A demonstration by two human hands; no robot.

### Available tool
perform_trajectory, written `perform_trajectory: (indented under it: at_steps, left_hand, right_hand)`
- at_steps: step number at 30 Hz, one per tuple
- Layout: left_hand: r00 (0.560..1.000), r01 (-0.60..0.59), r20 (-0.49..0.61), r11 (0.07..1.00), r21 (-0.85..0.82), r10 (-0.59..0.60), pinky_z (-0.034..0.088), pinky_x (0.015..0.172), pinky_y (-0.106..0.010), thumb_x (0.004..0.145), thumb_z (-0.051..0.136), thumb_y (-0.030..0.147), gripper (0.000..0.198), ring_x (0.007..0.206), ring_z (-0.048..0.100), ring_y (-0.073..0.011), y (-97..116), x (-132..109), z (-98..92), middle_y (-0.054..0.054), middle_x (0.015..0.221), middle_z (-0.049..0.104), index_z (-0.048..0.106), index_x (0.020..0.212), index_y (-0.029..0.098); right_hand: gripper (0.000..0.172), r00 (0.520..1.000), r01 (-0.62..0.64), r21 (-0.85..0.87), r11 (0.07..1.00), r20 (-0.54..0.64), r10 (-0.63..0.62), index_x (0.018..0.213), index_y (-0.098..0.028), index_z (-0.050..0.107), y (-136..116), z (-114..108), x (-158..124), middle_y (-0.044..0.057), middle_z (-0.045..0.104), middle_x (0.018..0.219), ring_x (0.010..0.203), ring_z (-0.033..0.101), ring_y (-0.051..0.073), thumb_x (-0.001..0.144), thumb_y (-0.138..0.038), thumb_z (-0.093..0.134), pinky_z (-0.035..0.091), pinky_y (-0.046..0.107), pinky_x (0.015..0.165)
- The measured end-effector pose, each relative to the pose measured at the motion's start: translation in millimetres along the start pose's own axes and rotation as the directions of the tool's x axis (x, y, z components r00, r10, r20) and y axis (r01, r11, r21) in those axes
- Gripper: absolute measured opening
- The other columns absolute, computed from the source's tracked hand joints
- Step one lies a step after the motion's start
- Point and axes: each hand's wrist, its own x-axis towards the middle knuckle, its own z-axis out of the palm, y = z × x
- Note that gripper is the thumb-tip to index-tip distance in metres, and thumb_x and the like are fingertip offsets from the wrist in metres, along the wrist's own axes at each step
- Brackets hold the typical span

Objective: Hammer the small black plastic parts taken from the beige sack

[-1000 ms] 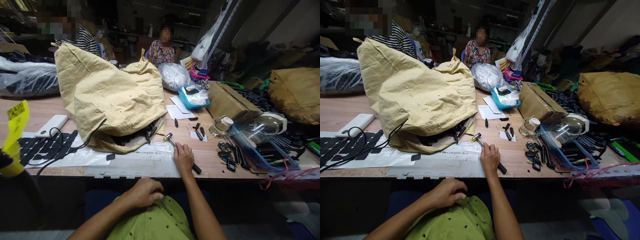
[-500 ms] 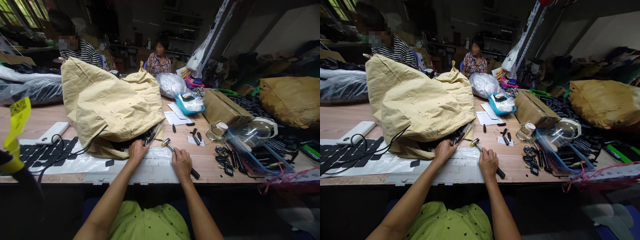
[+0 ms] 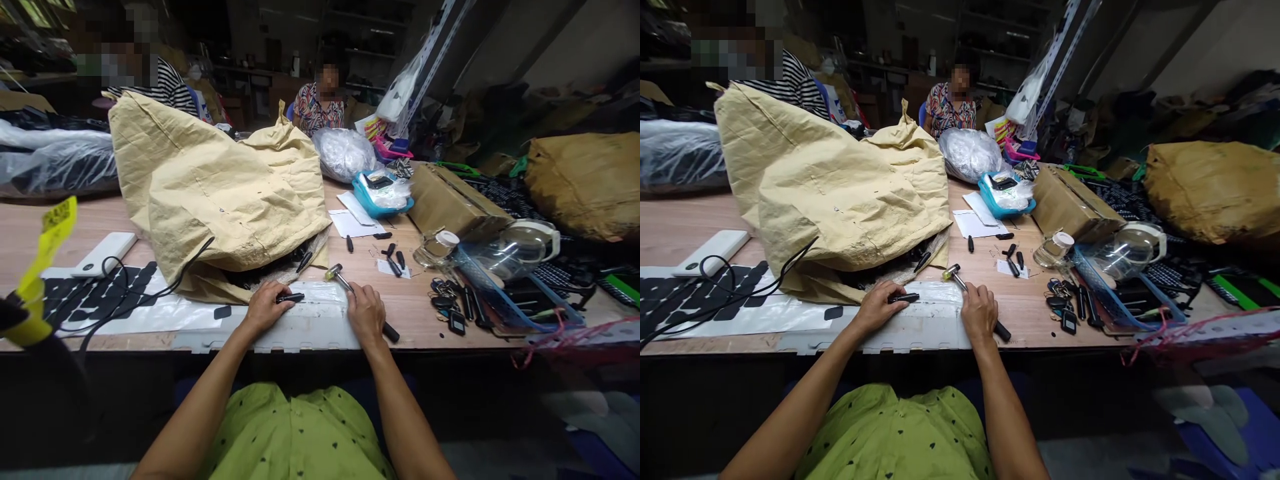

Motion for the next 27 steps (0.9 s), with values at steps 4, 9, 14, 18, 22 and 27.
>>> perform_trajectory:
  at_steps: [4,9,14,18,22,27]
  left_hand:
    - [1.0,-0.005,-0.005,1.0,-0.015,0.005,0.046,0.084,-0.032,0.077,0.072,0.021,0.014,0.096,0.061,-0.0227,0,0,3.0,-0.002,0.093,0.069,0.071,0.09,0.023]
    - [0.999,0.036,0.004,0.999,-0.009,-0.036,0.046,0.085,-0.032,0.077,0.072,0.02,0.015,0.097,0.061,-0.0229,3,1,4.1,-0.002,0.093,0.068,0.073,0.091,0.023]
    - [0.996,0.082,0.014,0.997,0.007,-0.083,0.046,0.084,-0.032,0.075,0.074,0.02,0.016,0.098,0.06,-0.0232,8,3,4.8,-0.002,0.094,0.069,0.074,0.09,0.024]
    - [0.994,0.113,0.009,0.993,0.023,-0.113,0.045,0.082,-0.032,0.074,0.074,0.018,0.015,0.098,0.06,-0.0232,13,3,3.7,-0.002,0.093,0.069,0.074,0.088,0.024]
    - [0.992,0.125,0.003,0.992,0.016,-0.125,0.045,0.082,-0.031,0.074,0.073,0.018,0.014,0.097,0.06,-0.0228,16,2,3.3,-0.001,0.092,0.069,0.075,0.087,0.024]
    - [0.991,0.133,-0.023,0.991,-0.002,-0.133,0.045,0.082,-0.031,0.073,0.074,0.017,0.015,0.097,0.06,-0.022,14,2,5.0,0.0,0.09,0.069,0.075,0.085,0.025]
  right_hand:
    - [0.03,0.998,0.038,0.254,0.966,-0.059,-0.023,0.113,-0.023,0.072,-9,-12,-9,0.007,0.068,0.093,0.087,0.061,0.019,0.096,-0.026,0.046,0.047,0.028,0.075]
    - [0.034,0.987,0.13,0.597,0.791,0.0,-0.163,0.123,-0.025,0.068,-38,-29,-24,0.007,0.072,0.11,0.102,0.067,0.019,0.098,-0.029,0.045,0.054,0.031,0.088]
    - [0.037,0.966,0.15,0.67,0.727,0.057,-0.252,0.127,-0.027,0.068,-53,-33,-34,0.006,0.073,0.104,0.097,0.068,0.017,0.098,-0.024,0.045,0.056,0.028,0.085]
    - [0.039,0.95,0.172,0.607,0.776,0.105,-0.293,0.129,-0.027,0.066,-53,-30,-41,0.004,0.071,0.092,0.085,0.067,0.015,0.098,-0.022,0.044,0.055,0.024,0.078]
    - [0.038,0.95,0.169,0.568,0.806,0.124,-0.287,0.128,-0.028,0.067,-52,-32,-41,0.003,0.069,0.088,0.082,0.067,0.015,0.098,-0.022,0.045,0.054,0.022,0.074]
    - [0.038,0.964,0.156,0.59,0.793,0.084,-0.252,0.129,-0.028,0.066,-47,-37,-42,0.004,0.07,0.094,0.087,0.067,0.014,0.099,-0.023,0.043,0.053,0.023,0.079]
